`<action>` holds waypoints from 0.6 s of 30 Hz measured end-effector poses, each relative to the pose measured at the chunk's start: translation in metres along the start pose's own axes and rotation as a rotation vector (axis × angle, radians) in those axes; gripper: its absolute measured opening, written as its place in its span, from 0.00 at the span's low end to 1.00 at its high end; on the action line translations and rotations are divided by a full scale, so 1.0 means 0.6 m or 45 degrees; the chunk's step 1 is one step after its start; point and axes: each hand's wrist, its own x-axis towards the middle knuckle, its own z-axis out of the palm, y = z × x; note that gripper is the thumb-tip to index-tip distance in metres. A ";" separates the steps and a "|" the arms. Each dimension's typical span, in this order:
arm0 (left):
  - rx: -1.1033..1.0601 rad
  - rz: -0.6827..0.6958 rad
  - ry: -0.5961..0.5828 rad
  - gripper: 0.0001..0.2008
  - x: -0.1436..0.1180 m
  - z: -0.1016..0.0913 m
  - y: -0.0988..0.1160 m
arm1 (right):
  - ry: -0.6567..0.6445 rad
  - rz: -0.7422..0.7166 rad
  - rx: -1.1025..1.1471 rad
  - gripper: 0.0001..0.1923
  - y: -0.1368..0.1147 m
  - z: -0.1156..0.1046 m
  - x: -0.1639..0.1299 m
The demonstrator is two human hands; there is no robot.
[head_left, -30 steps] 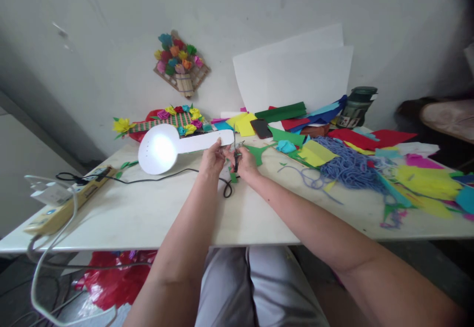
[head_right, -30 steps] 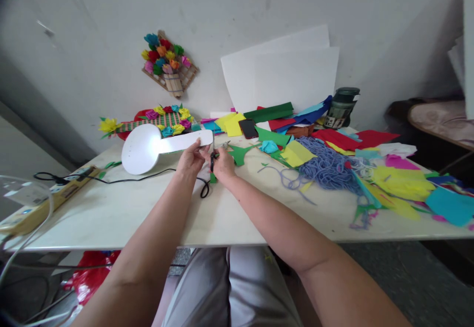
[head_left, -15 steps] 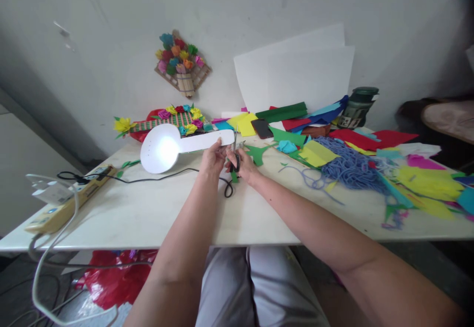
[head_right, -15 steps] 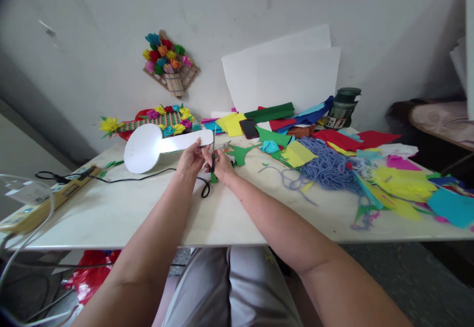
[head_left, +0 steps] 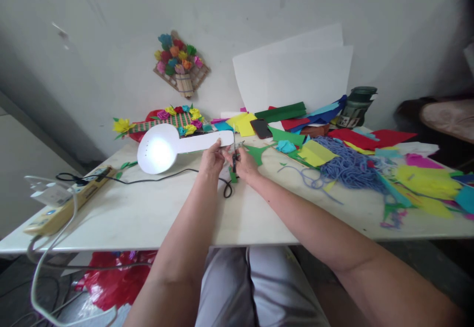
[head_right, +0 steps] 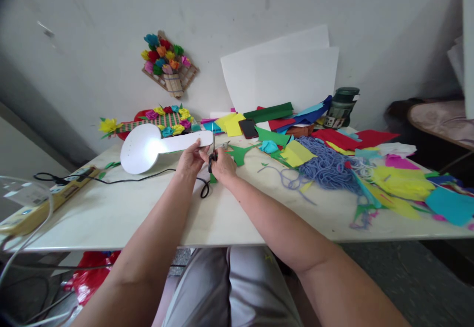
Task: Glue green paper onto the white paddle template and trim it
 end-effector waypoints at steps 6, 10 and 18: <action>0.034 -0.006 -0.013 0.10 0.003 -0.003 0.000 | 0.042 -0.033 -0.080 0.20 0.002 -0.003 0.002; 0.035 -0.003 -0.015 0.10 0.008 -0.007 -0.001 | 0.052 -0.046 -0.095 0.19 -0.001 -0.006 0.001; 0.027 -0.008 -0.013 0.08 0.014 -0.013 -0.003 | 0.147 -0.074 -0.128 0.15 0.000 0.001 0.002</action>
